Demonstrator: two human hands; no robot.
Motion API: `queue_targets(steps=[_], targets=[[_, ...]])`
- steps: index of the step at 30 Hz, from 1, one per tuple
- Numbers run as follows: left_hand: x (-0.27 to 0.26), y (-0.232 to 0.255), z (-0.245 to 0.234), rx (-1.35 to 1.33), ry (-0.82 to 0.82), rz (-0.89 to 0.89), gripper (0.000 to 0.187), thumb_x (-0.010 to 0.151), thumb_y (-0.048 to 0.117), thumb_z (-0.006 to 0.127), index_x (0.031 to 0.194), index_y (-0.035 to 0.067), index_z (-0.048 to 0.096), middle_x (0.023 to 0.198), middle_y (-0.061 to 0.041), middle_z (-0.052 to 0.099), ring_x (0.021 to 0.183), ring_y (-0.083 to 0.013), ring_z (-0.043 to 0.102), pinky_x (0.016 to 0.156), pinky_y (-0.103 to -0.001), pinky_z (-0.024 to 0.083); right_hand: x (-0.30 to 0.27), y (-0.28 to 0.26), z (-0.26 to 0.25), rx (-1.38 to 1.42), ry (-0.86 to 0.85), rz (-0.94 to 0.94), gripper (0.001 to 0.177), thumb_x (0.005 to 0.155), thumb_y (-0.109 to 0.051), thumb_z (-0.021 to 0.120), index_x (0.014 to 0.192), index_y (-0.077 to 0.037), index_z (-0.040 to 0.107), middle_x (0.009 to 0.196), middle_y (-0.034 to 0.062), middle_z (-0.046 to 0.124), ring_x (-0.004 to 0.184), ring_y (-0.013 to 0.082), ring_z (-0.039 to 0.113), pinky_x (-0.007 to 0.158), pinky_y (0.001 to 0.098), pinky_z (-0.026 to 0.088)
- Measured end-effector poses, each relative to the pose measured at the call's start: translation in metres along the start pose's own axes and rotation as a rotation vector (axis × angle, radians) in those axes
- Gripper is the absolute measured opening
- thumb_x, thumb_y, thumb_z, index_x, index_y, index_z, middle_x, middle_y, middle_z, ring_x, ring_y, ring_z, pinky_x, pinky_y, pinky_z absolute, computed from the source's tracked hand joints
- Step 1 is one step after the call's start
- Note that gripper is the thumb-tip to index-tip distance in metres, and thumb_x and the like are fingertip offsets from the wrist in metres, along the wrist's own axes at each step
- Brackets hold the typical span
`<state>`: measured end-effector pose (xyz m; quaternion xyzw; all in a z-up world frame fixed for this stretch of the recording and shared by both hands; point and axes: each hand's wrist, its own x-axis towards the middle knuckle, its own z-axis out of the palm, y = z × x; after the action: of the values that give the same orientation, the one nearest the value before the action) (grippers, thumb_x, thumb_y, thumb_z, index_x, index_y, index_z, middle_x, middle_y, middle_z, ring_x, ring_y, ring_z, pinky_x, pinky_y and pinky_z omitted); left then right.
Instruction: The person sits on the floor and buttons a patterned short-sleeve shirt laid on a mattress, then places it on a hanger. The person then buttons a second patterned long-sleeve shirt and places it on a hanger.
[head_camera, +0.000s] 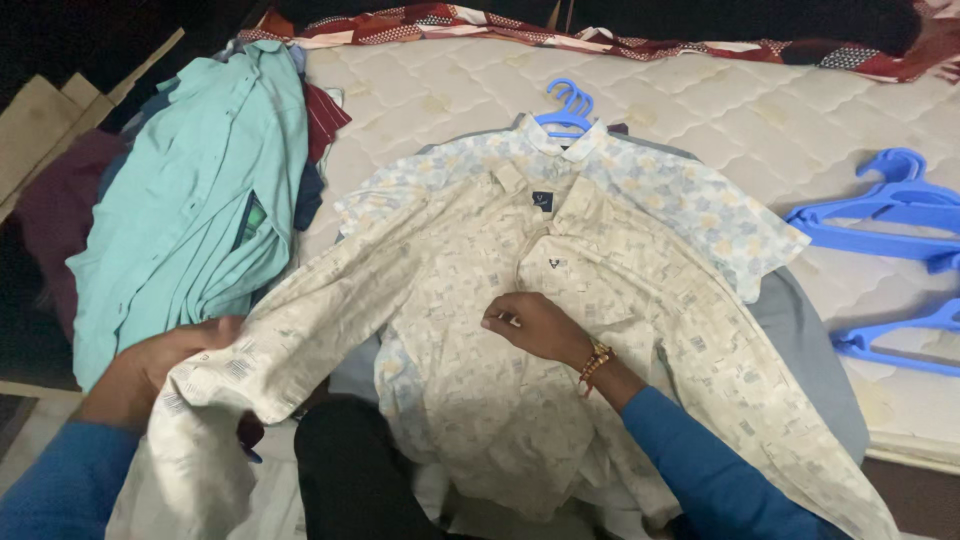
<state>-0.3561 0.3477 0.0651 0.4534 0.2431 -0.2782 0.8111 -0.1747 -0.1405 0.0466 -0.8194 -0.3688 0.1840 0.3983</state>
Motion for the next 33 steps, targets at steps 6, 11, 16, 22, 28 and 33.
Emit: queue_targets(steps=[6,11,16,22,28,33], targets=[[0.054,-0.021,0.02,0.547,0.457,-0.266,0.09,0.084,0.032,0.077,0.153,-0.006,0.034,0.131,-0.028,0.067,0.113,-0.0338,0.074,0.099,-0.049,0.061,-0.001,0.016,-0.004,-0.016,-0.001,0.038,0.026,0.096,-0.03,0.068,0.101,-0.005,0.076,0.093,0.0099,0.077,0.085,0.021,0.075,0.078,0.0348,0.059],[0.085,-0.031,0.049,1.197,0.456,-0.003,0.077,0.087,0.062,0.067,0.137,0.004,0.06,0.12,-0.015,0.07,0.112,-0.0277,0.069,0.098,-0.045,0.055,-0.007,0.031,-0.02,0.083,0.116,0.037,0.026,0.096,-0.027,0.069,0.103,-0.003,0.076,0.094,0.0091,0.076,0.082,0.0187,0.074,0.075,0.0327,0.061],[0.102,-0.008,0.109,1.876,0.939,0.41,0.065,0.091,0.066,0.059,0.107,0.005,0.073,0.109,-0.017,0.073,0.102,-0.0364,0.071,0.086,-0.048,0.056,-0.014,0.059,-0.061,0.036,0.411,0.078,0.023,0.096,-0.023,0.068,0.107,-0.004,0.075,0.095,0.009,0.078,0.082,0.0164,0.073,0.072,0.0324,0.06],[0.167,0.024,0.185,1.655,0.685,1.036,0.037,0.091,0.032,0.072,0.112,0.003,0.066,0.101,-0.021,0.07,0.094,-0.0413,0.067,0.082,-0.05,0.053,-0.024,0.134,-0.116,-0.135,0.673,0.125,0.023,0.097,-0.016,0.067,0.114,-0.001,0.071,0.103,0.0149,0.076,0.09,0.0241,0.074,0.078,0.0352,0.059],[0.277,0.038,0.217,1.687,0.685,1.044,0.053,0.089,0.029,0.072,0.132,0.003,0.056,0.116,-0.02,0.065,0.106,-0.0396,0.062,0.084,-0.054,0.049,-0.022,0.2,-0.146,-0.304,0.628,0.117,0.03,0.092,-0.01,0.066,0.12,0.0,0.068,0.109,0.0207,0.072,0.099,0.0345,0.07,0.088,0.0425,0.056],[0.342,0.057,0.197,1.829,0.904,0.838,0.063,0.085,0.033,0.072,0.134,0.0,0.053,0.125,-0.02,0.061,0.113,-0.0399,0.058,0.089,-0.059,0.044,0.012,0.198,-0.145,-0.602,0.562,0.26,0.044,0.083,-0.023,0.076,0.121,-0.003,0.069,0.106,0.0198,0.071,0.098,0.0419,0.062,0.084,0.0507,0.05]])
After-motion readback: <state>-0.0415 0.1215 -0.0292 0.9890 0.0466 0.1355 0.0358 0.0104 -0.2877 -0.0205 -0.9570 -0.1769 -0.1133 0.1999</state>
